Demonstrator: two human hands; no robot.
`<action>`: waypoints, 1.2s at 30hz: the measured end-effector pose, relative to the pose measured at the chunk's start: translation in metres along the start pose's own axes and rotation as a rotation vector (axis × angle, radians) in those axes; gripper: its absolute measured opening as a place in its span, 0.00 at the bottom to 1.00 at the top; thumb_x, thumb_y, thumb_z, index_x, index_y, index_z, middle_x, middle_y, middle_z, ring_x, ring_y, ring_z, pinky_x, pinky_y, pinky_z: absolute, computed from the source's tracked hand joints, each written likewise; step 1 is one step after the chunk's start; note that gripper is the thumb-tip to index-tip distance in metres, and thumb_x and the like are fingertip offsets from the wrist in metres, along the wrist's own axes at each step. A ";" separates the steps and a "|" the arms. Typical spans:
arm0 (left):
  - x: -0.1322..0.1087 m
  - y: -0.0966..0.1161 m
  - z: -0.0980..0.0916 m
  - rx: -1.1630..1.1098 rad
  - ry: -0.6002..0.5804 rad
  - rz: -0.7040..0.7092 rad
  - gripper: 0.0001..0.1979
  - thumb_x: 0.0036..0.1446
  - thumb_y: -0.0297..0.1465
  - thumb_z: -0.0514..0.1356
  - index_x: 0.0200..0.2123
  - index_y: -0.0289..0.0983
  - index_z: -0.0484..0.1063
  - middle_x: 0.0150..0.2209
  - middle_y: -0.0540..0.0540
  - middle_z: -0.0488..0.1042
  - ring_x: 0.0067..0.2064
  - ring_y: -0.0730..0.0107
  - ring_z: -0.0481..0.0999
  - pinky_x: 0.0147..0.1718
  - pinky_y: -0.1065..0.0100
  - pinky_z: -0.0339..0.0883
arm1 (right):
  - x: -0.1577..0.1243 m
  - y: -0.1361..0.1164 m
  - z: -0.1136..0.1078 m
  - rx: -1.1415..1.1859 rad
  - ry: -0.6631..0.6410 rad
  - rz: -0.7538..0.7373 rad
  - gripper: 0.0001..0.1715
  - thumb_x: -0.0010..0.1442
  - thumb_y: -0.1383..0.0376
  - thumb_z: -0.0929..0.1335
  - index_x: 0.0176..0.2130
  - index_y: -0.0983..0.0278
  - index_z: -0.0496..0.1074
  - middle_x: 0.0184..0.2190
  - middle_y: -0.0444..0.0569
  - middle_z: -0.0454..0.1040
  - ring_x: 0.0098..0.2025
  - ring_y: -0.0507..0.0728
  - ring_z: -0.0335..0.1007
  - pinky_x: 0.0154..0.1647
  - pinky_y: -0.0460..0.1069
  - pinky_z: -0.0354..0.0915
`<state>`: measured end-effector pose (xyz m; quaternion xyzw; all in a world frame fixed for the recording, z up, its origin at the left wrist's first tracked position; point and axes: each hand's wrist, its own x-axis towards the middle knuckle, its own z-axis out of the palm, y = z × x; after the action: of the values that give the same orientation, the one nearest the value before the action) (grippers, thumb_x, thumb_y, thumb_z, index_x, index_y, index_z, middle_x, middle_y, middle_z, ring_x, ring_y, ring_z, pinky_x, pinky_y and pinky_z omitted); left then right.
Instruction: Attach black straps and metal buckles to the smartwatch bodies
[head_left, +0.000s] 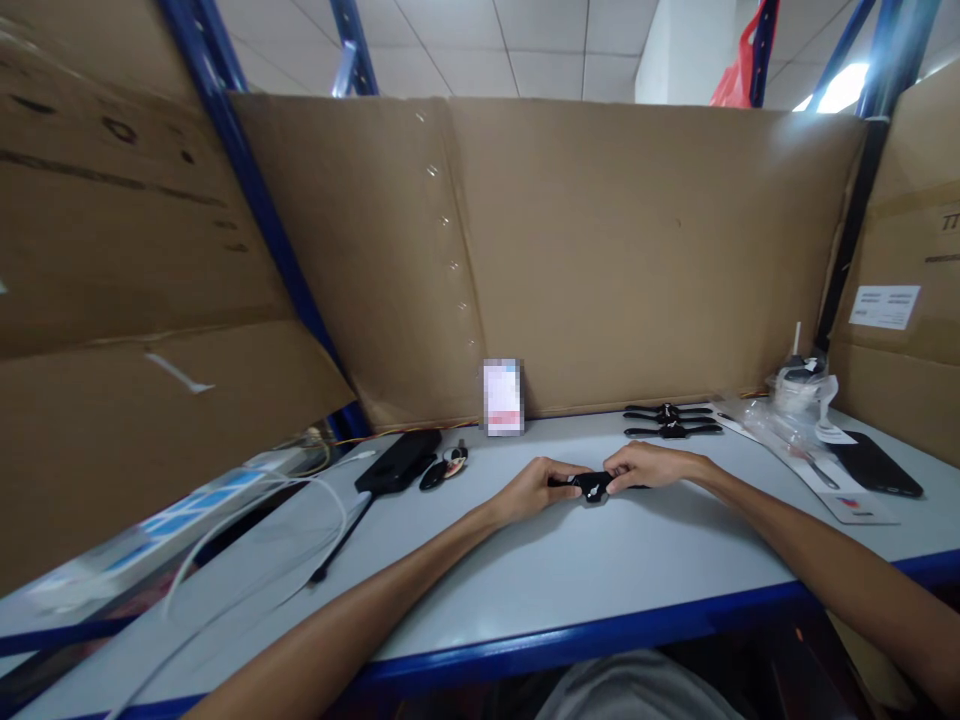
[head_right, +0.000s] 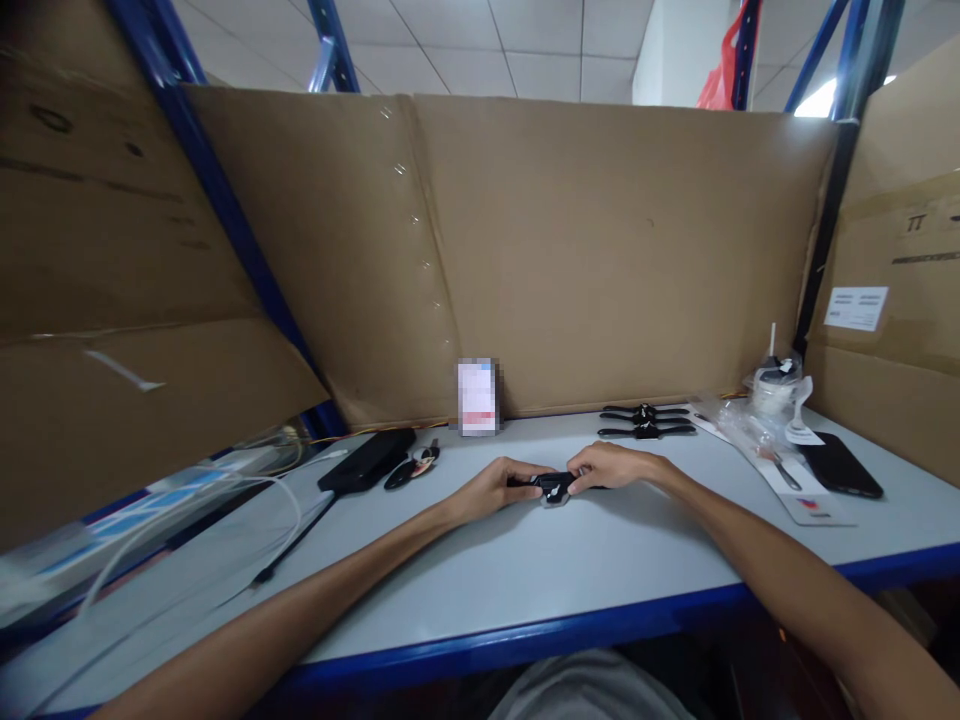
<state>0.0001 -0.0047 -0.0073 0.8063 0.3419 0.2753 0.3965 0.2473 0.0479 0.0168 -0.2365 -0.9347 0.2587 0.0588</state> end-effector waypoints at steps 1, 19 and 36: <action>0.000 0.000 0.000 -0.002 0.002 -0.003 0.27 0.58 0.44 0.63 0.54 0.32 0.77 0.48 0.41 0.81 0.48 0.54 0.78 0.48 0.63 0.68 | 0.000 -0.001 0.000 -0.005 0.001 -0.004 0.18 0.62 0.55 0.67 0.28 0.66 0.69 0.22 0.39 0.61 0.27 0.49 0.53 0.28 0.45 0.46; 0.002 -0.001 0.000 -0.034 -0.011 -0.012 0.27 0.57 0.43 0.65 0.54 0.32 0.77 0.46 0.41 0.81 0.46 0.55 0.78 0.47 0.62 0.68 | -0.001 -0.005 -0.001 -0.126 0.034 -0.046 0.19 0.65 0.56 0.67 0.28 0.66 0.69 0.21 0.39 0.60 0.25 0.49 0.55 0.28 0.45 0.46; -0.001 0.008 0.000 0.178 0.032 0.015 0.22 0.60 0.42 0.62 0.50 0.33 0.79 0.39 0.45 0.81 0.38 0.64 0.75 0.38 0.70 0.66 | -0.003 -0.010 -0.001 -0.100 0.059 0.052 0.17 0.62 0.58 0.69 0.27 0.66 0.69 0.20 0.38 0.60 0.24 0.48 0.53 0.27 0.45 0.45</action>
<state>0.0017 -0.0087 -0.0010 0.8364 0.3651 0.2597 0.3157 0.2457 0.0396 0.0226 -0.2709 -0.9379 0.2058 0.0679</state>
